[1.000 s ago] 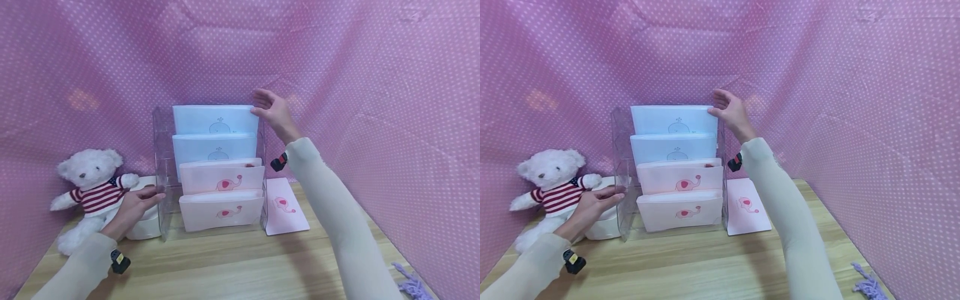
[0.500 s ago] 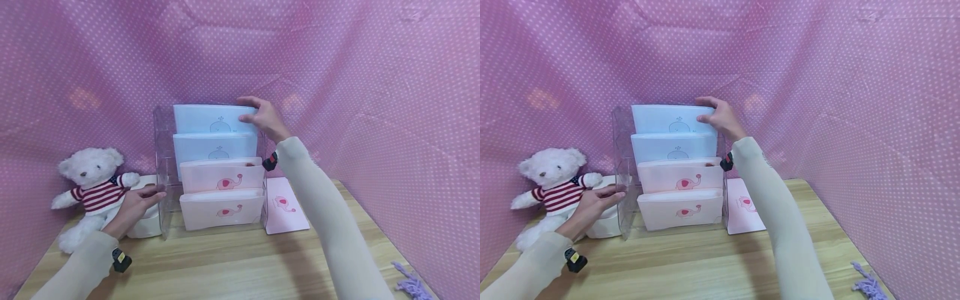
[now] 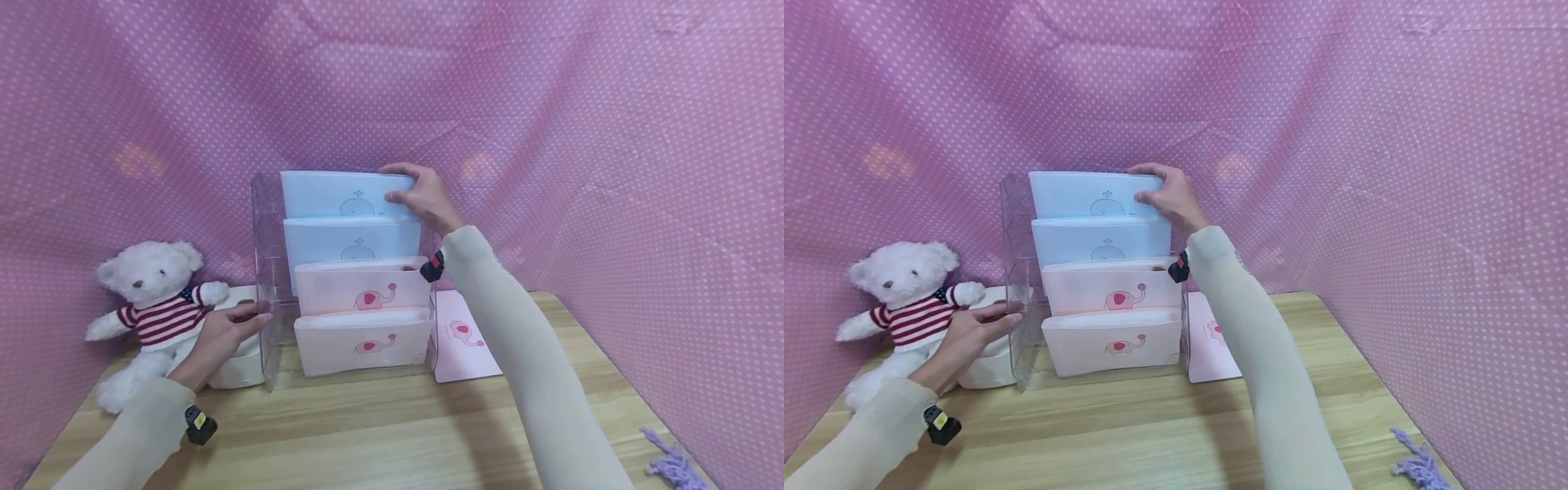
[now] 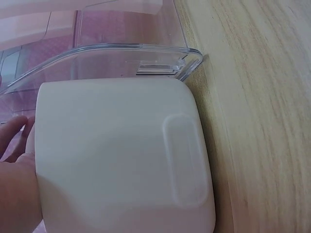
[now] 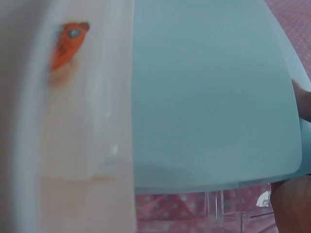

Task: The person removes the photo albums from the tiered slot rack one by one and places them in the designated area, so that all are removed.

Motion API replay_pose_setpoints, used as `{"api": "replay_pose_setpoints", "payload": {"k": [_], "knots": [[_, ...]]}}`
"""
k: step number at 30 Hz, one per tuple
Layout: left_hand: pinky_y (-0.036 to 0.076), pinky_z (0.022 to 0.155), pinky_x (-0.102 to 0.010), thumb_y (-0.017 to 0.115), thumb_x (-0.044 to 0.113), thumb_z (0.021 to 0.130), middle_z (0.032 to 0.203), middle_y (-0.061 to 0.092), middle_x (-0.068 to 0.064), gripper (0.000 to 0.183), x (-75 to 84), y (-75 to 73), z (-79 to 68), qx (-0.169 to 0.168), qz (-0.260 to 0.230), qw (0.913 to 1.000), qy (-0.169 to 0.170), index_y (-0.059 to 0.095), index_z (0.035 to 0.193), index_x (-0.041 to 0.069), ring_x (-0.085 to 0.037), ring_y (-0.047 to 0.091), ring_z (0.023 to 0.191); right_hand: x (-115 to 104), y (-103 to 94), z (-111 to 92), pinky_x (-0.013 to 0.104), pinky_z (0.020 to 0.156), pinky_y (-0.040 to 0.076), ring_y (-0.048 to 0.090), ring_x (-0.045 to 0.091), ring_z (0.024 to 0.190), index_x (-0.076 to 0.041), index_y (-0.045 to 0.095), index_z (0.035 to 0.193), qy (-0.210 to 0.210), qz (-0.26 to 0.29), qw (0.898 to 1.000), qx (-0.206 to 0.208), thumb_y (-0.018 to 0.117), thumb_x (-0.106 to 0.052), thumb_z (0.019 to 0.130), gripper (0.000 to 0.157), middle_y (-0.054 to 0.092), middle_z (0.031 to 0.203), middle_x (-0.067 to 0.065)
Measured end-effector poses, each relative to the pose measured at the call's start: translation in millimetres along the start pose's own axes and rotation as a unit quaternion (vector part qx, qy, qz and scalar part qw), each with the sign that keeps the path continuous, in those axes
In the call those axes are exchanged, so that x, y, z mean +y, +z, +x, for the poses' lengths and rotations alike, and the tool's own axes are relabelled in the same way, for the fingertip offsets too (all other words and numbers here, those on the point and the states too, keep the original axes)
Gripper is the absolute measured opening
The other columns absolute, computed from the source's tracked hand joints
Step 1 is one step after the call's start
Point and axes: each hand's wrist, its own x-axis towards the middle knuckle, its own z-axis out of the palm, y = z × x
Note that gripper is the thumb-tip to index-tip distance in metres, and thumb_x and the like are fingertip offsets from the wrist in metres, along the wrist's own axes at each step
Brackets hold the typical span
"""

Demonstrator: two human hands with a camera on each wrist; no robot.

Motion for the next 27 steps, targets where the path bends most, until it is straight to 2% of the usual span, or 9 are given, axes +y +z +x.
{"api": "replay_pose_setpoints", "payload": {"k": [8,16,18,22,25,27], "knots": [[0.043,0.086,-0.003,0.068,0.054,0.093,0.146,0.059,-0.015,0.067,0.0,0.3,0.9,0.006,-0.005,0.9999,0.009,0.059,0.142,0.008,-0.031,0.052,0.137,-4.4,3.4,-0.8,0.037,0.093,0.06,0.07,0.022,0.114,-0.025,0.072,0.125,0.01,0.011,0.999,0.031,0.076,-0.005,0.088,0.042,0.067,0.138,0.002],[0.043,0.087,-0.003,0.069,0.049,0.094,0.147,0.058,-0.015,0.063,-0.9,0.9,2.1,0.008,-0.016,0.9997,0.014,0.06,0.141,0.007,-0.029,0.05,0.139,-7.9,5.1,-1.1,0.037,0.097,0.058,0.069,0.021,0.115,-0.026,0.072,0.125,0.023,0.018,0.999,0.043,0.075,-0.003,0.089,0.043,0.066,0.139,0.001],[0.044,0.088,-0.003,0.07,0.049,0.094,0.147,0.058,-0.015,0.064,-1.4,0.9,2.0,0.005,-0.021,0.9997,0.015,0.06,0.141,0.008,-0.023,0.052,0.138,-8.6,5.5,-1.3,0.037,0.097,0.058,0.07,0.021,0.114,-0.026,0.072,0.125,0.023,0.022,0.999,0.043,0.075,-0.002,0.089,0.043,0.067,0.138,0.002],[0.044,0.089,-0.003,0.07,0.05,0.093,0.147,0.058,-0.015,0.064,-2.8,0.4,2.4,0.005,-0.021,0.9996,0.016,0.061,0.141,0.008,0.001,0.056,0.124,-10.8,5.6,-1.5,0.036,0.095,0.06,0.07,0.022,0.113,-0.024,0.072,0.125,0.019,0.027,0.998,0.045,0.075,-0.001,0.088,0.044,0.067,0.137,0.003],[0.044,0.089,-0.003,0.07,0.05,0.093,0.147,0.058,-0.015,0.065,-3.4,0.2,3.0,0.001,-0.025,0.9995,0.017,0.06,0.141,0.007,-0.003,0.057,0.126,-13.0,4.9,-1.9,0.034,0.092,0.061,0.071,0.022,0.112,-0.022,0.072,0.125,0.014,0.031,0.998,0.048,0.075,0.0,0.088,0.044,0.067,0.137,0.004],[0.044,0.088,-0.002,0.069,0.05,0.094,0.148,0.057,-0.015,0.066,-4.0,0.3,3.4,-0.001,-0.026,0.9995,0.018,0.059,0.142,0.007,-0.016,0.055,0.134,-14.1,4.4,-1.6,0.034,0.09,0.061,0.072,0.023,0.111,-0.022,0.072,0.125,0.013,0.033,0.998,0.05,0.074,0.0,0.088,0.043,0.068,0.136,0.004]]}}
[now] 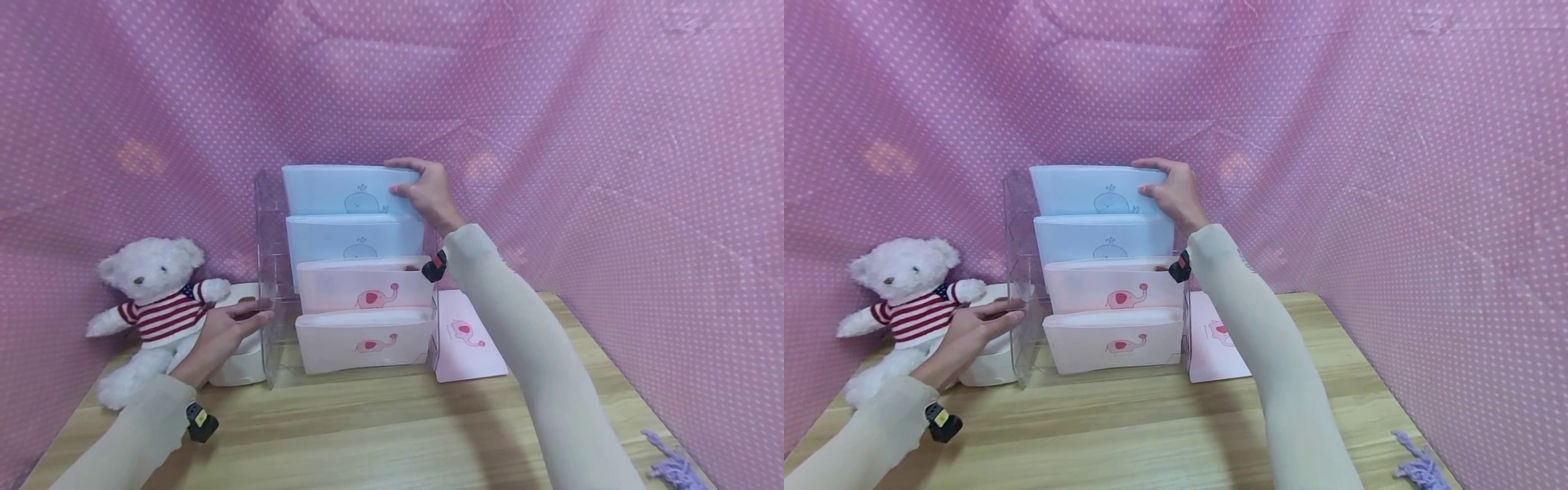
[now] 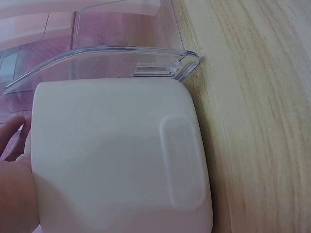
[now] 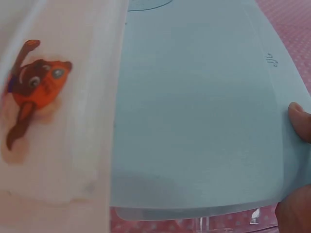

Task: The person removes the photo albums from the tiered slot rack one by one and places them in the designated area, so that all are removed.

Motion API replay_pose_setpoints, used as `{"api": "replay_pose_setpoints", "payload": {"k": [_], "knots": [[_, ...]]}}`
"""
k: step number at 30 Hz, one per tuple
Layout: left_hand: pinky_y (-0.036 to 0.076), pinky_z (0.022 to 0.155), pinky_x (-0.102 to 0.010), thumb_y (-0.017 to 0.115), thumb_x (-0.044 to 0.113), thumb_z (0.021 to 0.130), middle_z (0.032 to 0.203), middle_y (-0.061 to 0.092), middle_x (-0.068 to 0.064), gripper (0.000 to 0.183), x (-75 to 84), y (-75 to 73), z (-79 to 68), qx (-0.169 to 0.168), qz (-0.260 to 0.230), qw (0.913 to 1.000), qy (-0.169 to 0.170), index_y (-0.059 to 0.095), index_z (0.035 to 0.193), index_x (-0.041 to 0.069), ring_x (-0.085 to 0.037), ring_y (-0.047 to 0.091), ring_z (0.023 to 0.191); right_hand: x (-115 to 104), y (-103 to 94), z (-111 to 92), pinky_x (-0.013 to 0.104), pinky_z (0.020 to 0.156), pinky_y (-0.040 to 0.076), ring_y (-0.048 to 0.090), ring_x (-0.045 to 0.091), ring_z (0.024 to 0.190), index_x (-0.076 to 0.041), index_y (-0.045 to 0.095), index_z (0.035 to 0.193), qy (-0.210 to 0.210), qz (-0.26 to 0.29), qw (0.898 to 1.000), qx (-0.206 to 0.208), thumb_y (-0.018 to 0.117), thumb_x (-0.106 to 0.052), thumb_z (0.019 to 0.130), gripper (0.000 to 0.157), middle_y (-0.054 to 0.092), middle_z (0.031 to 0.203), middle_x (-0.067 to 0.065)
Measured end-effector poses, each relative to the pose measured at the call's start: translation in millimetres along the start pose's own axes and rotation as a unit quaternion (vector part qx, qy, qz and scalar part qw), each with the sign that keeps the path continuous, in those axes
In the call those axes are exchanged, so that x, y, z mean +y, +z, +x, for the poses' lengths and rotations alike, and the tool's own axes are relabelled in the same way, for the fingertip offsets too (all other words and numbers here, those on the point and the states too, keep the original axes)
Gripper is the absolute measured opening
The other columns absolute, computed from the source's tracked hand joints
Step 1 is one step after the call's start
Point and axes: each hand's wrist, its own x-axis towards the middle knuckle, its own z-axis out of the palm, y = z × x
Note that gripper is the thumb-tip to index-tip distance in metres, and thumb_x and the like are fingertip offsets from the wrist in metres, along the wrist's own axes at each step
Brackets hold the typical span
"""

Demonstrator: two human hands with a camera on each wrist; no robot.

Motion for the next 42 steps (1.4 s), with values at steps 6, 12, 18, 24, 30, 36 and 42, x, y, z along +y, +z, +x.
{"api": "replay_pose_setpoints", "payload": {"k": [6,12,18,24,30,36,42], "knots": [[0.043,0.088,-0.002,0.069,0.051,0.093,0.148,0.056,-0.016,0.067,-1.1,1.1,1.1,0.003,0.0,1.0,-0.002,0.058,0.142,0.006,-0.031,0.048,0.141,-2.3,-4.9,1.8,0.033,0.086,0.063,0.073,0.025,0.109,-0.018,0.073,0.124,-0.011,0.018,1.0,0.014,0.074,0.003,0.087,0.043,0.068,0.135,0.007],[0.042,0.087,-0.002,0.07,0.05,0.093,0.149,0.056,-0.015,0.067,-0.9,2.2,1.4,0.001,-0.001,1.0,-0.004,0.058,0.142,0.006,-0.031,0.048,0.142,-5.7,-13.6,2.7,0.034,0.086,0.063,0.073,0.025,0.11,-0.017,0.073,0.122,-0.019,0.026,0.999,0.031,0.075,0.003,0.086,0.042,0.07,0.132,0.008],[0.042,0.088,-0.002,0.069,0.045,0.095,0.15,0.055,-0.016,0.064,-1.1,3.0,3.5,0.0,-0.006,1.0,-0.007,0.057,0.143,0.005,-0.032,0.047,0.143,-13.3,-23.6,2.8,0.034,0.09,0.062,0.071,0.024,0.113,-0.017,0.074,0.122,-0.019,0.038,0.998,0.053,0.077,0.003,0.085,0.043,0.071,0.13,0.008],[0.043,0.087,-0.001,0.07,0.05,0.093,0.15,0.055,-0.017,0.069,1.1,3.6,4.1,0.003,-0.009,0.9999,-0.009,0.057,0.143,0.005,-0.031,0.047,0.143,-20.4,-35.1,4.7,0.037,0.091,0.062,0.07,0.025,0.114,-0.019,0.074,0.121,-0.023,0.052,0.996,0.074,0.077,0.003,0.084,0.043,0.071,0.13,0.008],[0.042,0.086,-0.001,0.071,0.048,0.093,0.15,0.054,-0.017,0.068,3.3,3.6,4.3,0.001,-0.012,0.9999,-0.007,0.057,0.143,0.004,-0.032,0.046,0.143,-28.2,-49.6,4.9,0.04,0.09,0.062,0.069,0.027,0.114,-0.022,0.075,0.12,-0.009,0.081,0.992,0.099,0.078,0.003,0.083,0.044,0.069,0.131,0.007],[0.044,0.088,-0.004,0.07,0.05,0.093,0.151,0.054,-0.016,0.069,3.3,4.6,4.4,0.004,-0.003,0.9998,-0.017,0.057,0.144,0.006,-0.032,0.046,0.144,-31.6,-62.7,2.4,0.041,0.09,0.062,0.071,0.027,0.112,-0.024,0.075,0.12,-0.005,0.094,0.989,0.11,0.079,0.001,0.084,0.044,0.07,0.129,0.007],[0.043,0.087,-0.001,0.07,0.052,0.092,0.151,0.053,-0.017,0.071,3.3,5.5,4.2,0.001,-0.011,0.9998,-0.015,0.056,0.144,0.004,-0.032,0.047,0.143,-31.5,-73.6,-2.1,0.04,0.089,0.062,0.072,0.027,0.111,-0.022,0.075,0.12,-0.005,0.124,0.985,0.12,0.079,0.004,0.082,0.046,0.07,0.129,0.008]]}}
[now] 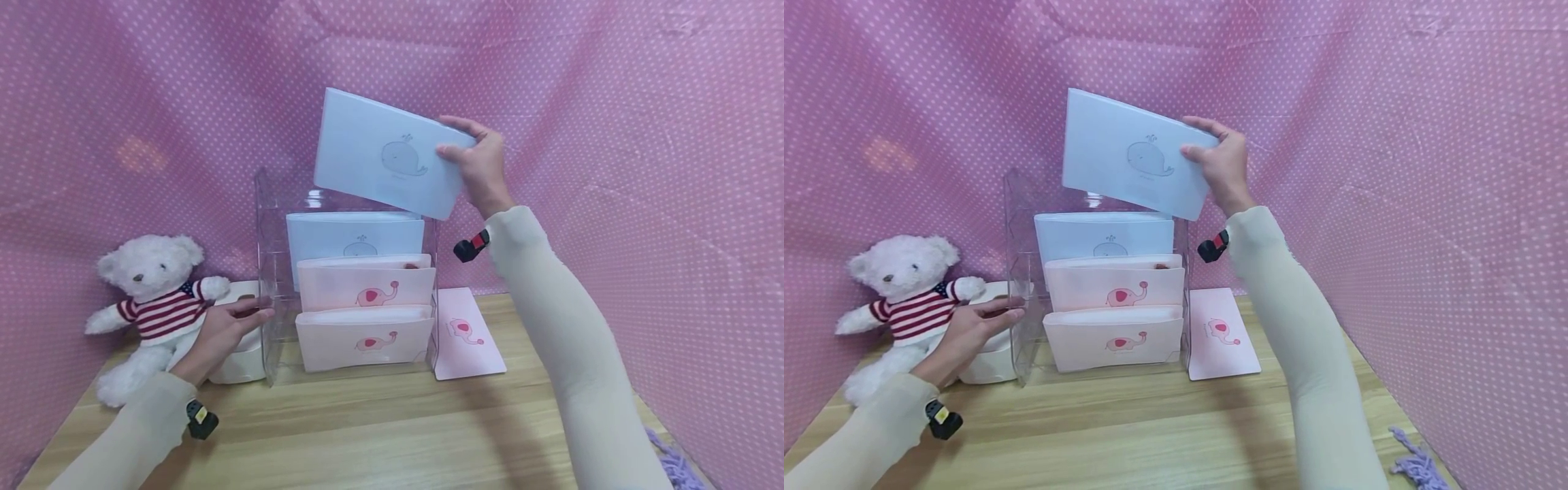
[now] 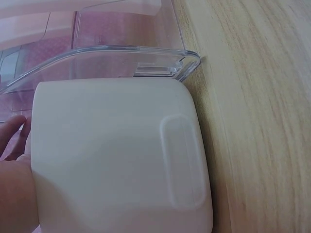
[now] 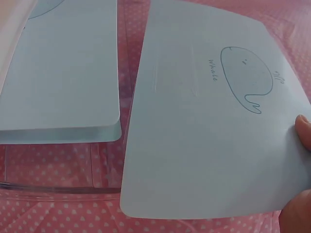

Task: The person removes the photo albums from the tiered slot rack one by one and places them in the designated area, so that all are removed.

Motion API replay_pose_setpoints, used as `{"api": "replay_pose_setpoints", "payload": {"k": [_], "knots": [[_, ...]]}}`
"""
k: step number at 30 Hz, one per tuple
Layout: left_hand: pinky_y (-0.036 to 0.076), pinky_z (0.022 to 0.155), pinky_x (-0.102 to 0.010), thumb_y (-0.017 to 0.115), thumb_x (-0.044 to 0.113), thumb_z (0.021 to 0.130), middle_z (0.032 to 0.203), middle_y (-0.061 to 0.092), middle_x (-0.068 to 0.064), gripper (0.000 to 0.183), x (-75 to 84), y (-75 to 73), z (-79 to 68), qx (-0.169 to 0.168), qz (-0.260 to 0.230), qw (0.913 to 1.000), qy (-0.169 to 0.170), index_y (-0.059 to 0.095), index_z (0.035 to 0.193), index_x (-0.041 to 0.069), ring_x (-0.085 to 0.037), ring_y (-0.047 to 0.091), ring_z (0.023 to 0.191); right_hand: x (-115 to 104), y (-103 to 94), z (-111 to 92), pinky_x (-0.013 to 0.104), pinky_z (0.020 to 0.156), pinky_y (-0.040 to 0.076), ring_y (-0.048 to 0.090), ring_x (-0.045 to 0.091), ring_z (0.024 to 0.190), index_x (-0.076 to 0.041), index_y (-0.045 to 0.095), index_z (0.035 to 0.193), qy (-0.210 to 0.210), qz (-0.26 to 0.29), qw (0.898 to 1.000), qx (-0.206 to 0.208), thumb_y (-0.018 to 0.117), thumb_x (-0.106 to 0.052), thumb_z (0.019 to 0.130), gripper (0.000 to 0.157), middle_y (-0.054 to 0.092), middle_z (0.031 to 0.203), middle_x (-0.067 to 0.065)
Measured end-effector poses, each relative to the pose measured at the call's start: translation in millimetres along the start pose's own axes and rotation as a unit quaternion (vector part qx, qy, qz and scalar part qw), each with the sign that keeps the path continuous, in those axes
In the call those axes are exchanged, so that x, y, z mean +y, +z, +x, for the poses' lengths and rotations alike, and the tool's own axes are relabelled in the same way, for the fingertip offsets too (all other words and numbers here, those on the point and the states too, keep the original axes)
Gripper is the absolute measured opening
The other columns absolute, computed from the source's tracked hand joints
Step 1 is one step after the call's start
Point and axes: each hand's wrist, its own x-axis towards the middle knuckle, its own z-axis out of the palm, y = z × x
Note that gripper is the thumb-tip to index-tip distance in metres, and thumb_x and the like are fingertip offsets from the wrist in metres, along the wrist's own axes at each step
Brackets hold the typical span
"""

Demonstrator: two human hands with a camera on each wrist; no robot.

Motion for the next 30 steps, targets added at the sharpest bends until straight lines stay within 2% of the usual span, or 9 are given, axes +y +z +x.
{"api": "replay_pose_setpoints", "payload": {"k": [5,11,22,30], "knots": [[0.044,0.087,-0.002,0.07,0.05,0.093,0.15,0.054,-0.017,0.069,1.6,0.1,-0.5,-0.002,-0.004,1.0,0.007,0.057,0.143,0.004,-0.031,0.047,0.141,-0.9,-6.5,-0.3,0.038,0.087,0.063,0.073,0.026,0.107,-0.02,0.076,0.119,-0.002,0.019,1.0,0.012,0.078,0.007,0.08,0.048,0.072,0.127,0.009],[0.043,0.088,-0.002,0.07,0.049,0.093,0.152,0.053,-0.016,0.068,1.6,0.6,-0.5,-0.004,-0.008,1.0,-0.001,0.056,0.144,0.006,-0.03,0.045,0.144,-2.6,-12.5,-1.9,0.038,0.088,0.062,0.071,0.025,0.106,-0.019,0.076,0.118,-0.009,0.032,0.999,0.022,0.078,0.008,0.08,0.046,0.071,0.125,0.008],[0.044,0.088,-0.002,0.07,0.053,0.092,0.152,0.053,-0.017,0.072,0.6,-1.0,1.9,-0.001,0.001,1.0,-0.006,0.056,0.144,0.005,-0.031,0.046,0.144,-2.0,-31.4,-2.7,0.04,0.088,0.062,0.071,0.026,0.107,-0.017,0.077,0.115,0.006,0.09,0.994,0.063,0.077,0.012,0.078,0.048,0.07,0.127,0.006],[0.049,0.1,-0.014,0.07,0.055,0.091,0.152,0.053,-0.015,0.074,-1.3,-1.1,1.9,-0.002,0.009,0.9999,-0.012,0.055,0.145,0.006,-0.03,0.045,0.145,1.0,-51.1,-4.4,0.037,0.085,0.063,0.071,0.025,0.108,-0.016,0.078,0.113,0.01,0.108,0.991,0.083,0.079,0.013,0.076,0.047,0.071,0.125,0.005]]}}
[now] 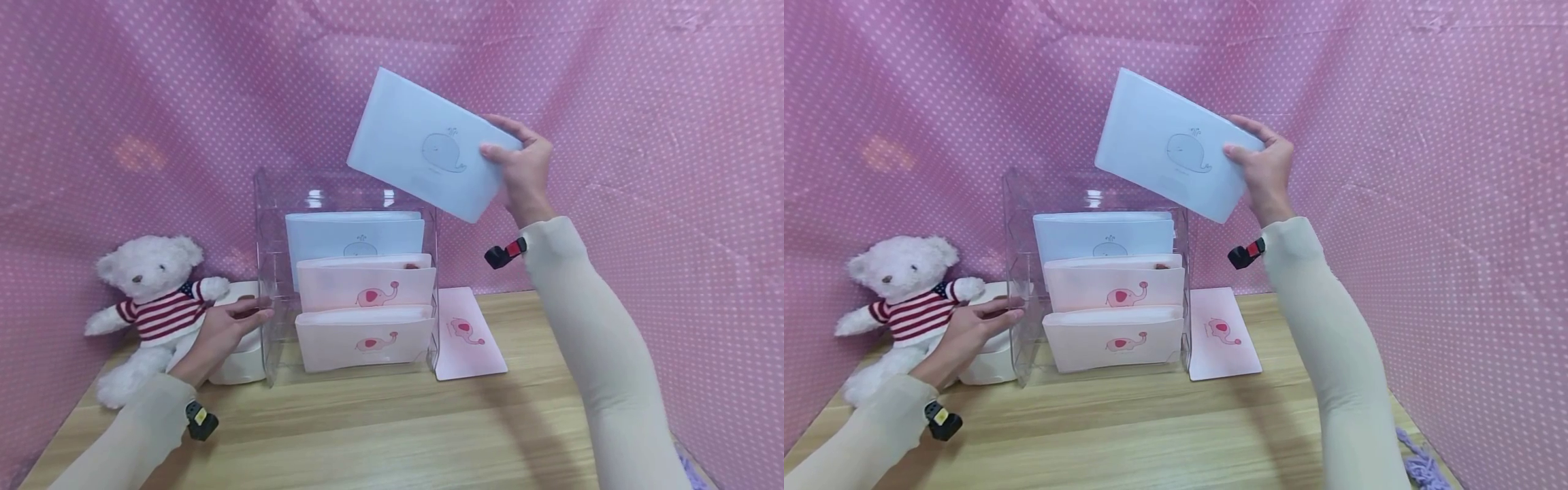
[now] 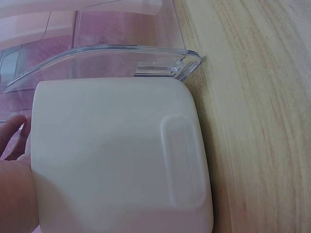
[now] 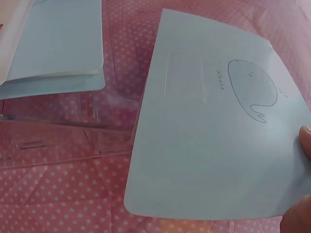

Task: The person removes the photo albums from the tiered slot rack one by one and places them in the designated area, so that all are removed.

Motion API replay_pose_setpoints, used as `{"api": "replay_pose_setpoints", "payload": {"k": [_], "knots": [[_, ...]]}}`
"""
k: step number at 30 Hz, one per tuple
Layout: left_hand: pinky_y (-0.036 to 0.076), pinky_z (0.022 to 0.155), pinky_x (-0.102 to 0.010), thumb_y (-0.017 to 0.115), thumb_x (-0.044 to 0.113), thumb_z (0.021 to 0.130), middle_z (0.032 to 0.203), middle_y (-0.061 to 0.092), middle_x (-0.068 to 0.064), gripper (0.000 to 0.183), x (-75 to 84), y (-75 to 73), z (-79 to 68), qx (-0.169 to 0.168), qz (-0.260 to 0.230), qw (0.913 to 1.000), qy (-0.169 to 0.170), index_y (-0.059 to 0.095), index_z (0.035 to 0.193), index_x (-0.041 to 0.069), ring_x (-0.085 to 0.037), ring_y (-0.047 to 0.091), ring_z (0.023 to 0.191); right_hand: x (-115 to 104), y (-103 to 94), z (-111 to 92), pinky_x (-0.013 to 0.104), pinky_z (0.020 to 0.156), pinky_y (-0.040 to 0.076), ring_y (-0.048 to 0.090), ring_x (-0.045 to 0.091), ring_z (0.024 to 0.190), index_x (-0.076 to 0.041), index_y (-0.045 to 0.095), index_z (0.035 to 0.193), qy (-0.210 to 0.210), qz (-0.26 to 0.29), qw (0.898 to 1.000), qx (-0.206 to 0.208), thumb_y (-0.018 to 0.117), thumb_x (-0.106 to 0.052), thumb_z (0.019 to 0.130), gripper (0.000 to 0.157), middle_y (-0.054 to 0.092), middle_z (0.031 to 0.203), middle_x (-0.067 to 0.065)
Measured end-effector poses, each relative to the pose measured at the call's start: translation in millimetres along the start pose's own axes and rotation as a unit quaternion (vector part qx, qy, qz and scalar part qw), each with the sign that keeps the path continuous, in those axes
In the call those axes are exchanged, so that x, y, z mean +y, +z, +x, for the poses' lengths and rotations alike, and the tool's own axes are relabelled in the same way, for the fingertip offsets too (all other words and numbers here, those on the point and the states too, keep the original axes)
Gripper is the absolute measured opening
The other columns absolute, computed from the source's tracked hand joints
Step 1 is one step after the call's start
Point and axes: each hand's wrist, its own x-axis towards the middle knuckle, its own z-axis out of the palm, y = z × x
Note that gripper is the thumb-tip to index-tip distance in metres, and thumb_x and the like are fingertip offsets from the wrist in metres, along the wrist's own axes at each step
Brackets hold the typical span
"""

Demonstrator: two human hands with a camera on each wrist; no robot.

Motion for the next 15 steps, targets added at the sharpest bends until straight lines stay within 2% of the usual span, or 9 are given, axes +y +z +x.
{"api": "replay_pose_setpoints", "payload": {"k": [2,6,11,13,15], "knots": [[0.049,0.101,-0.015,0.069,0.056,0.091,0.153,0.053,-0.014,0.074,-0.4,-0.5,-0.8,0.0,0.001,1.0,0.0,0.056,0.145,0.007,-0.03,0.046,0.145,-1.1,-4.5,-1.1,0.037,0.087,0.063,0.071,0.025,0.109,-0.017,0.078,0.114,0.002,-0.003,1.0,0.004,0.08,0.012,0.076,0.047,0.071,0.126,0.005],[0.047,0.093,-0.006,0.07,0.055,0.091,0.152,0.053,-0.015,0.073,-0.8,-0.9,-2.3,0.001,-0.004,1.0,0.003,0.056,0.144,0.006,-0.031,0.046,0.144,-2.5,-12.1,-3.4,0.039,0.092,0.061,0.07,0.026,0.114,-0.017,0.078,0.115,0.01,0.004,1.0,0.009,0.08,0.01,0.077,0.046,0.071,0.127,0.006],[0.043,0.087,-0.002,0.07,0.053,0.092,0.152,0.052,-0.018,0.072,-1.0,-0.1,-2.1,0.002,-0.009,0.9999,0.008,0.056,0.144,0.005,-0.03,0.047,0.143,-2.8,-21.6,-7.3,0.038,0.089,0.062,0.07,0.026,0.113,-0.016,0.078,0.114,0.012,0.02,1.0,0.014,0.081,0.012,0.076,0.048,0.07,0.125,0.006],[0.044,0.088,-0.002,0.07,0.053,0.092,0.151,0.054,-0.017,0.071,-1.0,0.2,-1.4,0.005,-0.007,0.9999,0.011,0.057,0.143,0.006,-0.023,0.051,0.138,-2.8,-26.5,-9.7,0.037,0.087,0.062,0.071,0.026,0.111,-0.015,0.078,0.114,0.012,0.023,1.0,0.017,0.081,0.013,0.075,0.049,0.071,0.123,0.006],[0.045,0.088,-0.003,0.071,0.052,0.092,0.149,0.056,-0.016,0.069,-0.8,0.5,-0.6,0.007,-0.007,0.9998,0.015,0.058,0.142,0.007,-0.008,0.056,0.13,-2.8,-31.6,-12.6,0.035,0.084,0.063,0.07,0.025,0.11,-0.014,0.078,0.114,0.004,0.021,1.0,0.02,0.082,0.014,0.073,0.05,0.07,0.121,0.006]]}}
